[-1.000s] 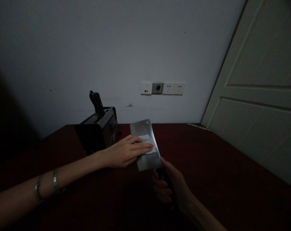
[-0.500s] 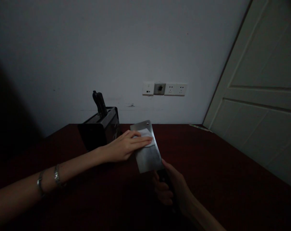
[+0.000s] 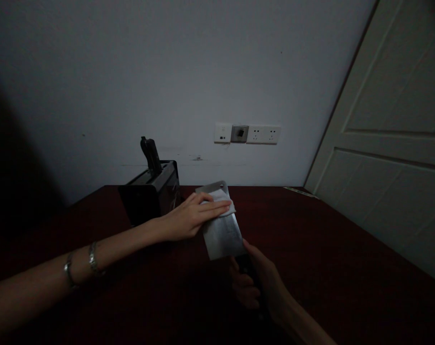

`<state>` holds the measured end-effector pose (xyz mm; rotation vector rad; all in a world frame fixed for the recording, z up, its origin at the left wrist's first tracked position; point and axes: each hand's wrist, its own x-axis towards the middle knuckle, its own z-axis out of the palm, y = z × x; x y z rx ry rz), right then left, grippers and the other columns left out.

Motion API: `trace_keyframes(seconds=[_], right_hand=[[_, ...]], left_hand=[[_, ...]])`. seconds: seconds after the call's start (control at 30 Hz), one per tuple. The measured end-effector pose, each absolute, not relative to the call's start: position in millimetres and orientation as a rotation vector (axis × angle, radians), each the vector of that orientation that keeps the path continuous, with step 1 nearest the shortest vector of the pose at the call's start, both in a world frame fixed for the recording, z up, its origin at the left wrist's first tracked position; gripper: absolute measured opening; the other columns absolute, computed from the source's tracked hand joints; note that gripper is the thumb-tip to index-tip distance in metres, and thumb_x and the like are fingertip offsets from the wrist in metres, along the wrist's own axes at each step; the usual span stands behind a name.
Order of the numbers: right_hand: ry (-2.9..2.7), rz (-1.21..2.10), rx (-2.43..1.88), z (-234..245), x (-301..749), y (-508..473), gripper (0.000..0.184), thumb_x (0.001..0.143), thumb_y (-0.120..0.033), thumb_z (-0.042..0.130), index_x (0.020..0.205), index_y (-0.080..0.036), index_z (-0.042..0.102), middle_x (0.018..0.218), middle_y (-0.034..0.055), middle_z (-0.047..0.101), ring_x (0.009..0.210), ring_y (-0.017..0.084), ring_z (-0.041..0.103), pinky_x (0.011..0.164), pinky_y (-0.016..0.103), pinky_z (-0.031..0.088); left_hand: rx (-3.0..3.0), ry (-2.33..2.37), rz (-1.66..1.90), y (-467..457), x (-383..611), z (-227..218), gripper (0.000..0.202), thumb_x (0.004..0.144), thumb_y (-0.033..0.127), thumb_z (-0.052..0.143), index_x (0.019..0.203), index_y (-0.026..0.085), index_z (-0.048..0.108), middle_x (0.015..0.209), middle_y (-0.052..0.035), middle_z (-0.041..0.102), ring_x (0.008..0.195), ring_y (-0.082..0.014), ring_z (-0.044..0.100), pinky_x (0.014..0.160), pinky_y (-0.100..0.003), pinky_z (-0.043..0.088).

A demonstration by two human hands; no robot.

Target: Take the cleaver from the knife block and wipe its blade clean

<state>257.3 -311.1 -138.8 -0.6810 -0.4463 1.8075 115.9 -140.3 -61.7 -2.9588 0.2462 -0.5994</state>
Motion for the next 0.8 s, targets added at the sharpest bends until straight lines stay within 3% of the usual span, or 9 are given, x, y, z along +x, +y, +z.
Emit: trace_keyframes(seconds=[0.3,0.6,0.8], right_hand=[[-0.503,1.879,-0.556,-138,259,-308,0.039,0.07,-0.054,0.057,0.064,-0.016,0.052,0.041,-0.0079,0.039,0.028,0.002,0.022,0.027,0.016,0.017],[-0.54,1.796,-0.563,-139,259,-308,0.043,0.071,-0.058,0.054,0.063,-0.016,0.05,0.041,-0.0091,0.034,0.029,0.002,0.017,0.027,0.015,0.015],[-0.562,1.83,-0.513,-136,257,-308,0.042,0.073,-0.057,0.054,0.062,-0.016,0.05,0.04,-0.009,0.034,0.028,0.002,0.018,0.027,0.015,0.017]], left_hand=[[-2.945,0.156,-0.824,-107,126,-52,0.072,0.081,-0.001,0.036,0.141,0.031,0.015,0.141,-0.0007,0.035,0.105,-0.0208,0.037,0.093,-0.041,0.033],[-3.025,0.288,-0.605,-156,114,-82,0.082,0.072,-0.005,0.04,0.142,0.026,0.01,0.143,-0.0006,0.033,0.113,-0.0239,0.033,0.089,-0.041,0.034],[-2.985,0.276,-0.642,-150,116,-68,0.084,0.072,-0.004,0.039,0.142,0.028,0.007,0.143,-0.0006,0.033,0.112,-0.0245,0.035,0.088,-0.041,0.035]])
